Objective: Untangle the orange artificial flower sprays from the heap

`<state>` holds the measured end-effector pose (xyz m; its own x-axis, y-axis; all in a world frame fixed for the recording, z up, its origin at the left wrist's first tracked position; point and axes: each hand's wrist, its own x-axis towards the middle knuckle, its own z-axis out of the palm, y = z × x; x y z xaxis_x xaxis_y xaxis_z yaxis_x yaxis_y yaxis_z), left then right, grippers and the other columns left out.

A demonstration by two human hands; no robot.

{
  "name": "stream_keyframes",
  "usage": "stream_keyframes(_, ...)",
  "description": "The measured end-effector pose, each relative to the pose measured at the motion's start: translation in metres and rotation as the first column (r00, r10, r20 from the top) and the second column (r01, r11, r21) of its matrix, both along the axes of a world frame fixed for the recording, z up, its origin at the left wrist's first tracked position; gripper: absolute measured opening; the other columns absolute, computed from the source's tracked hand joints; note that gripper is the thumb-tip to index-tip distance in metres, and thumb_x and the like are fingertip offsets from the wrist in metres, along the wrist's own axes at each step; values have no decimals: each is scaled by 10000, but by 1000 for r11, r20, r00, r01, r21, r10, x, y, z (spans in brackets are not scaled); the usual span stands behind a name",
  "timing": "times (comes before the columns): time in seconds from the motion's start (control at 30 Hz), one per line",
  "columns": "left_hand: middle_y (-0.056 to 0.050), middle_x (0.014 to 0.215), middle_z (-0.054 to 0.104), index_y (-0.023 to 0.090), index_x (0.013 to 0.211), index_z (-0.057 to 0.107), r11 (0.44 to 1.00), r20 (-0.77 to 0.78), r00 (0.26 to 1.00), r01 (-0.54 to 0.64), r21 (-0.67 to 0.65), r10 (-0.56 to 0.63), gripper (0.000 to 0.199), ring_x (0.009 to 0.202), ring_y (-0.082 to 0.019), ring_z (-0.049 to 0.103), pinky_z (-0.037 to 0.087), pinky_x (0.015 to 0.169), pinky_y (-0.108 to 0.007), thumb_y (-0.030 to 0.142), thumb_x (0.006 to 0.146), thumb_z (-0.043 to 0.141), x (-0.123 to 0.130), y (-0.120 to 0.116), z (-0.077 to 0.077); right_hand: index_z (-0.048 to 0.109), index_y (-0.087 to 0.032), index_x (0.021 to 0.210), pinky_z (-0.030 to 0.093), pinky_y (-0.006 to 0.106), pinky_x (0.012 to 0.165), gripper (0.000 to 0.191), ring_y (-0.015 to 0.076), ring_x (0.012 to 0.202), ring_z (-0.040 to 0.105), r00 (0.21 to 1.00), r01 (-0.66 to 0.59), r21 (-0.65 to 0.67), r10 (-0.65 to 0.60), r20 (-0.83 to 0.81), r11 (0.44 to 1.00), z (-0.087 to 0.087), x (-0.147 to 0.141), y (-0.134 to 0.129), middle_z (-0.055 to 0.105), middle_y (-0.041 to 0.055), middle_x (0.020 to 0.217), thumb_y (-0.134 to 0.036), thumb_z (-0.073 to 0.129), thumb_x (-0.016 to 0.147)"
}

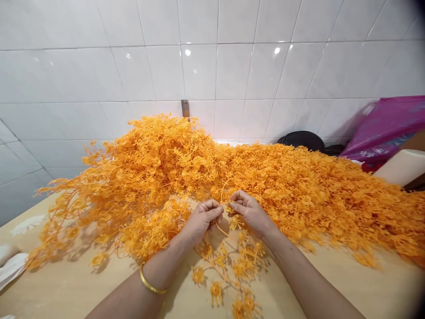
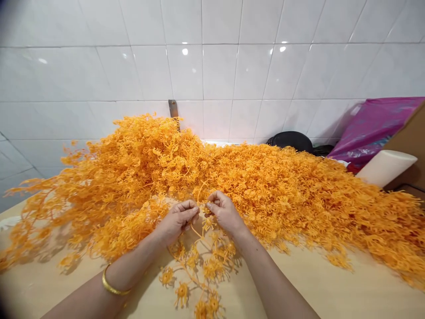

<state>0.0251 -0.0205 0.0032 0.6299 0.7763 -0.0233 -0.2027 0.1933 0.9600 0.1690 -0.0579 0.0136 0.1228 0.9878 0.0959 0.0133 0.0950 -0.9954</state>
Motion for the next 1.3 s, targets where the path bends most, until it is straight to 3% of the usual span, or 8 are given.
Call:
stream_keyframes(0.23, 11, 524, 517, 153, 637, 477, 998, 61, 997, -34, -54, 37, 201, 457, -81, 466, 354, 467, -204, 306, 648, 606, 1, -1, -1, 535, -164, 745, 350, 234, 568, 135, 91, 578, 448, 990, -85, -7, 85, 110, 996, 3, 0, -4, 499, -26, 639, -284, 555, 687)
stream_keyframes(0.4, 56, 356, 390, 158, 595, 469, 995, 13, 996, -87, 42, 87, 236, 366, -54, 355, 314, 464, -189, 348, 706, 555, 4, -3, 0, 557, -157, 717, 350, 234, 581, 122, 102, 609, 459, 940, -193, 67, 165, 299, 979, 1, -4, -5, 528, -12, 660, -271, 515, 731)
stream_keyframes(0.5, 55, 307, 347, 163, 526, 437, 981, -56, 984, -160, 106, 167, 275, 378, -65, 385, 330, 498, -189, 331, 718, 541, 6, -5, 1, 558, -152, 705, 342, 231, 558, 146, 101, 587, 444, 935, -194, 60, 166, 314, 979, 3, -3, -5, 519, -10, 643, -287, 508, 734)
stream_keyframes(0.67, 63, 309, 339, 171, 521, 426, 986, -70, 989, -125, 109, 133, 296, 355, -80, 403, 354, 495, -217, 372, 713, 528, 8, -7, 2, 498, -160, 601, 330, 222, 496, 228, 90, 520, 393, 953, 29, 127, -65, 296, 992, 2, -5, -3, 436, -26, 558, -330, 470, 751)
stream_keyframes(0.87, 62, 373, 381, 163, 536, 422, 984, -13, 989, -147, 105, 149, 313, 371, -87, 463, 325, 438, -203, 411, 680, 547, 17, -9, 3, 442, -179, 590, 401, 220, 476, 232, 96, 487, 449, 903, 317, 192, -358, 238, 929, 0, -21, -1, 430, -26, 550, -342, 454, 756)
stream_keyframes(1.13, 53, 392, 437, 168, 528, 369, 977, 6, 988, -152, 153, 153, 361, 344, -70, 432, 324, 393, -189, 454, 677, 529, 17, -15, 8, 416, -178, 590, 401, 203, 443, 280, 85, 468, 464, 863, 457, 232, -491, 119, 859, 4, -20, 2, 451, -36, 546, -412, 482, 730)
stream_keyframes(1.27, 79, 329, 351, 165, 546, 404, 971, -49, 976, -203, 127, 211, 343, 310, -62, 407, 294, 375, -172, 456, 689, 515, 7, -14, 2, 411, -193, 655, 420, 233, 425, 276, 70, 369, 442, 720, 692, 114, -672, -172, 713, 8, 15, 6, 433, -70, 517, -457, 465, 715)
stream_keyframes(1.3, 87, 316, 322, 166, 555, 408, 968, -37, 972, -227, 110, 232, 336, 306, -64, 409, 295, 377, -171, 455, 692, 512, 6, -12, 1, 423, -190, 656, 420, 233, 433, 265, 75, 384, 460, 726, 688, 140, -673, -142, 713, 8, 21, 7, 447, -63, 525, -443, 481, 709)
